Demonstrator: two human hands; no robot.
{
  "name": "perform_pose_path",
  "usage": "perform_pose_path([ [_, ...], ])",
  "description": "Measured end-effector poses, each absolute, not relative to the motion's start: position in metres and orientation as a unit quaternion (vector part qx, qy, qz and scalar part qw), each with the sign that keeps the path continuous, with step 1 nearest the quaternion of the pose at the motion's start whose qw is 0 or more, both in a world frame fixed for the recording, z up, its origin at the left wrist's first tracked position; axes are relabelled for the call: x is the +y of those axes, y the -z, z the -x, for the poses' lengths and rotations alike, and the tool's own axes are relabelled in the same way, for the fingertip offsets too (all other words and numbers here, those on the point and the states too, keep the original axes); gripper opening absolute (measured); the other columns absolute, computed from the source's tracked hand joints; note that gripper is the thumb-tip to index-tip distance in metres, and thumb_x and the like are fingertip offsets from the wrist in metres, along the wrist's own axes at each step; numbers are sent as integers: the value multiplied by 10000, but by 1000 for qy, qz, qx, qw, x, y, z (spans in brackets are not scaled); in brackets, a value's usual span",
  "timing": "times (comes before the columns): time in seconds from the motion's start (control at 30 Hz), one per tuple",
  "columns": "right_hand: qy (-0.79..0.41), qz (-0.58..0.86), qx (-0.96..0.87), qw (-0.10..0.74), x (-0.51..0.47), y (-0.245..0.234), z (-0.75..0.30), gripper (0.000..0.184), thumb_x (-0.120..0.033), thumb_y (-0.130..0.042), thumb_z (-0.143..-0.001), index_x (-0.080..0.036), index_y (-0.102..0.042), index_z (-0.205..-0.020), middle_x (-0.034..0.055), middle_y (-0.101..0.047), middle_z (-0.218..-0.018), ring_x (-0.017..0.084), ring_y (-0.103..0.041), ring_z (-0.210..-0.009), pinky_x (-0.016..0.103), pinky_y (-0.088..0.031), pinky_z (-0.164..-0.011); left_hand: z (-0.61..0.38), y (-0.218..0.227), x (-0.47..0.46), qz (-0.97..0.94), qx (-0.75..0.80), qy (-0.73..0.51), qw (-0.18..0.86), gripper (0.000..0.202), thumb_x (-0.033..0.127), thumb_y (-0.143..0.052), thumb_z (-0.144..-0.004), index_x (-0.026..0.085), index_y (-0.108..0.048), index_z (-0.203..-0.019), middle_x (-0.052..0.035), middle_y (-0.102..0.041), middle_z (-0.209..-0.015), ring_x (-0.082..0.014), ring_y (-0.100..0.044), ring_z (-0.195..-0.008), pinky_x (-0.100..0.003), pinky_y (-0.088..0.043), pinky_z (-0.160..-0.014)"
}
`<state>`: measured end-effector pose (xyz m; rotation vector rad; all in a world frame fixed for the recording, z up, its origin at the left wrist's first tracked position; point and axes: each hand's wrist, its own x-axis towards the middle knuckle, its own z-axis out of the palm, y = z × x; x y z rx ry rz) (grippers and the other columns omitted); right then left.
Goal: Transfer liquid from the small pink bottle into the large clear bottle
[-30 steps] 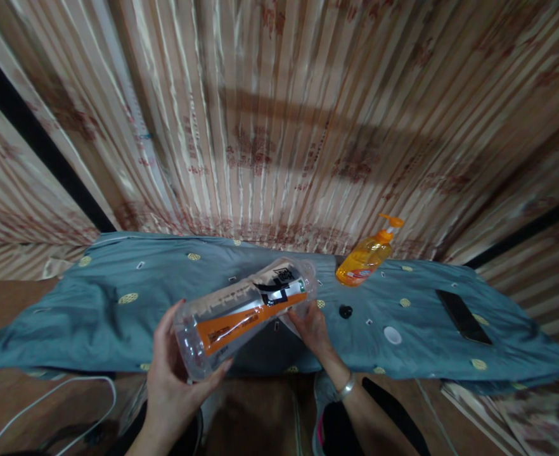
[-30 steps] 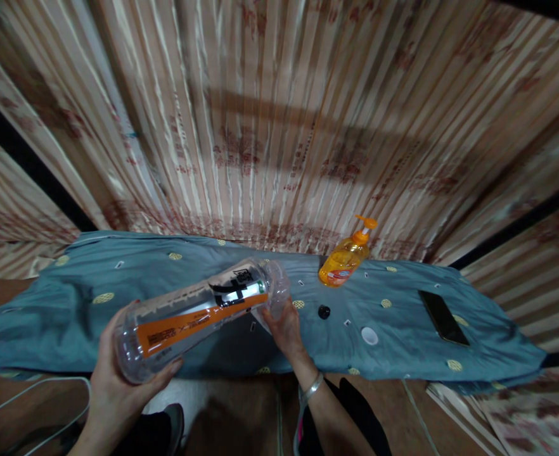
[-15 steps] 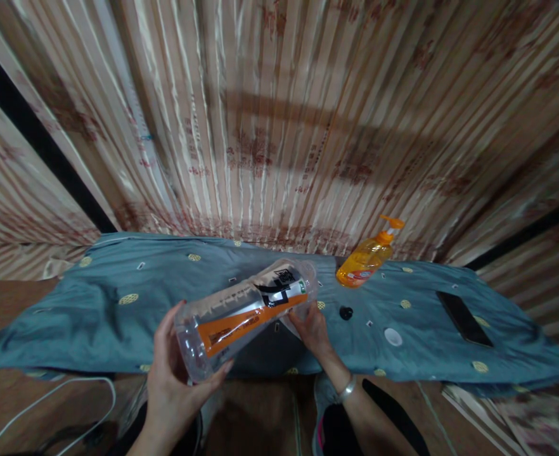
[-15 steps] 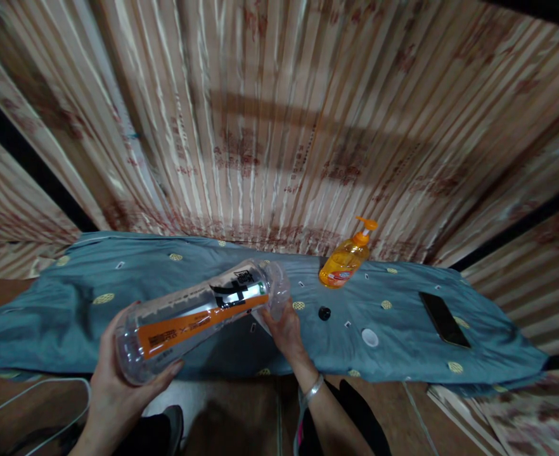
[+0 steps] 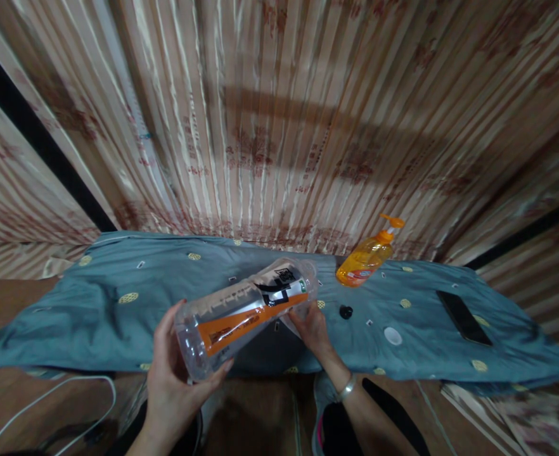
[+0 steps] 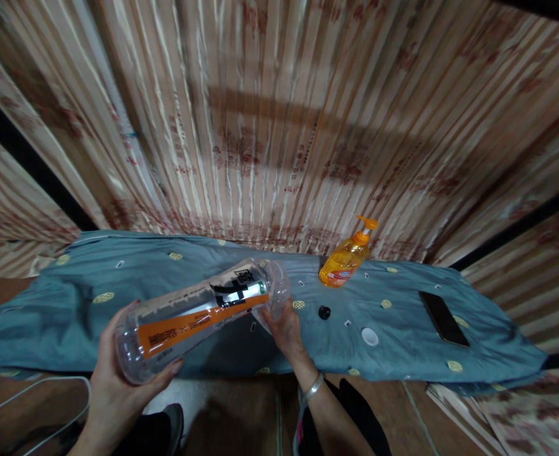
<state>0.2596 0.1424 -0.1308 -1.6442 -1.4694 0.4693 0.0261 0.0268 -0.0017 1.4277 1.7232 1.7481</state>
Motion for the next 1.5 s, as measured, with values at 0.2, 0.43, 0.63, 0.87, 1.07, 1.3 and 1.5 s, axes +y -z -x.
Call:
perform_pose_path([
  [0.2, -193, 660, -590, 423, 143, 132, -259, 304, -384, -670, -767, -260, -535, -1010, 79, -750, -884, 339, -747, -858, 460, -600, -737, -27, 1, 26, -494, 598, -611, 160, 889, 400, -840, -648, 205, -487, -1440, -81, -682, -1229, -263, -713, -1078, -350, -605, -890],
  [0.43, -199, 656, -588, 430, 142, 131, -260, 326, -352, -685, -756, -258, -546, -1035, 93, -766, -920, 355, -753, -883, 489, -603, -768, -28, 0, 26, -491, 596, -614, 162, 890, 397, -845, -641, 213, -492, -1437, -85, -680, -1246, -275, -708, -1100, -364, -605, -903],
  [0.63, -201, 661, -582, 428, 142, 130, -260, 350, -371, -704, -749, -241, -552, -1036, 110, -765, -919, 360, -755, -887, 502, -616, -779, -27, 0, 26, -496, 593, -614, 162, 875, 373, -841, -650, 209, -490, -1434, -85, -689, -1223, -265, -716, -1084, -350, -609, -892],
  [0.87, -202, 664, -584, 421, 142, 130, -259, 378, -385, -685, -754, -226, -547, -1068, 129, -766, -955, 369, -753, -922, 513, -608, -806, -26, 2, 26, -495, 594, -613, 160, 882, 395, -844, -638, 216, -489, -1425, -96, -673, -1261, -280, -700, -1124, -372, -601, -920],
  [1.07, -193, 657, -593, 423, 143, 134, -261, 341, -395, -672, -775, -251, -553, -1060, 105, -770, -939, 356, -757, -886, 484, -609, -757, -26, 1, 26, -494, 596, -612, 164, 881, 398, -848, -641, 221, -486, -1424, -101, -680, -1254, -285, -709, -1101, -381, -609, -898],
  [1.3, -178, 667, -588, 422, 143, 134, -260, 324, -395, -687, -749, -257, -545, -1004, 100, -762, -891, 373, -755, -865, 506, -612, -739, -22, 3, 27, -503, 600, -601, 161, 907, 414, -863, -614, 226, -487, -1417, -85, -682, -1230, -286, -711, -1092, -380, -613, -896],
  [1.5, -206, 664, -583, 420, 141, 127, -259, 338, -340, -686, -746, -242, -539, -1034, 119, -764, -947, 360, -756, -911, 493, -611, -788, -27, 0, 26, -492, 595, -612, 173, 888, 397, -841, -641, 215, -480, -1432, -88, -679, -1241, -278, -703, -1114, -374, -601, -924],
])
